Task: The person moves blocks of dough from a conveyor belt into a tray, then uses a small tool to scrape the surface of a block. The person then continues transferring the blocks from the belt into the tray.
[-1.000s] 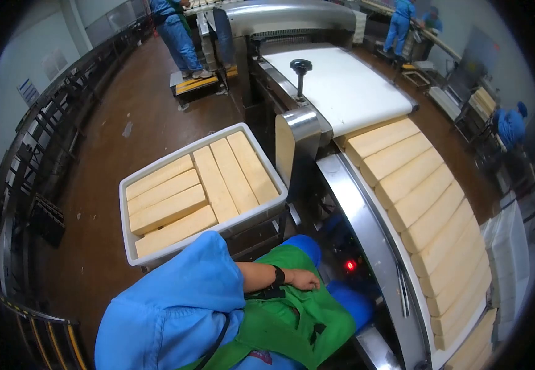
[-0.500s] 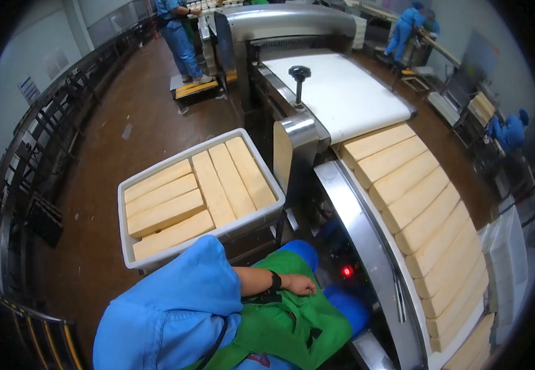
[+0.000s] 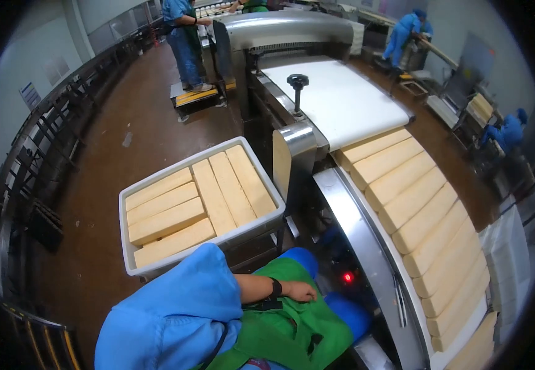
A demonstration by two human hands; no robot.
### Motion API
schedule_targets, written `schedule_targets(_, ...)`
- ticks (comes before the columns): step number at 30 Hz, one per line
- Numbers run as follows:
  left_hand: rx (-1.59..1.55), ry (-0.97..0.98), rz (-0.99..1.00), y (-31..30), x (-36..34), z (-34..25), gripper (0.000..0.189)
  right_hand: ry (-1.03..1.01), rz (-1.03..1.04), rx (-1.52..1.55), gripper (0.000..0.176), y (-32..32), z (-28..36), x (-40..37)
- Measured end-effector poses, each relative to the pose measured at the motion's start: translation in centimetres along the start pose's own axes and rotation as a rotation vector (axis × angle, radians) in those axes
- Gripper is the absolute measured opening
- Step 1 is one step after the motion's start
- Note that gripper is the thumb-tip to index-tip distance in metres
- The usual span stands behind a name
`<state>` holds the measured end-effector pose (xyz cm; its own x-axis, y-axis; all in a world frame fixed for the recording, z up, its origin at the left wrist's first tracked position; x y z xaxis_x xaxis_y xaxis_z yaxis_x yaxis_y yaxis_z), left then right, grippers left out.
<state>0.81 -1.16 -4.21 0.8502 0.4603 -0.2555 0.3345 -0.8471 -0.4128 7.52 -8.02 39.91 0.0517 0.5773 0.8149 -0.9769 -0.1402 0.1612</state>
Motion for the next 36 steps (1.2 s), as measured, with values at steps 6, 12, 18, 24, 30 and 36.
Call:
schedule_targets(6,-0.022,-0.043,0.011,-0.5,-0.7,-1.5,0.030,0.021,0.018,0.005,0.037,-0.1,-0.1,0.0)
schedule_targets(12,-0.034,-0.037,0.045,-0.4,-0.5,-1.4,0.033,0.586,-0.179,0.009,0.038,-8.3,-4.3,-8.1)
schedule_targets(18,0.273,-0.026,0.202,0.8,-1.1,-2.4,0.044,1.377,0.276,-0.173,0.036,-13.3,-22.1,-33.8)
schedule_targets(24,0.261,0.064,0.277,2.2,-0.7,-2.1,0.038,1.524,0.281,-0.142,0.029,-13.0,-25.2,-38.1)
schedule_targets(30,0.231,0.046,0.279,2.1,-0.3,-1.9,0.028,1.554,0.425,-0.447,0.028,-12.1,-23.0,-35.7)
schedule_targets(36,0.172,0.050,0.268,1.9,-0.4,-2.6,0.028,1.518,0.403,-0.385,0.033,-13.3,-24.7,-38.1)
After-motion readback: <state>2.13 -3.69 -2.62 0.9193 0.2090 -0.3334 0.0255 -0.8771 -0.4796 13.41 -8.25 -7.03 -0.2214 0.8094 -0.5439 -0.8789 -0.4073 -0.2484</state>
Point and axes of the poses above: each hand's wrist, its own x-axis towards the middle knuckle, its own y-axis out of the palm, z = x × y, the point moved 6 cm from there along x, towards the middle knuckle
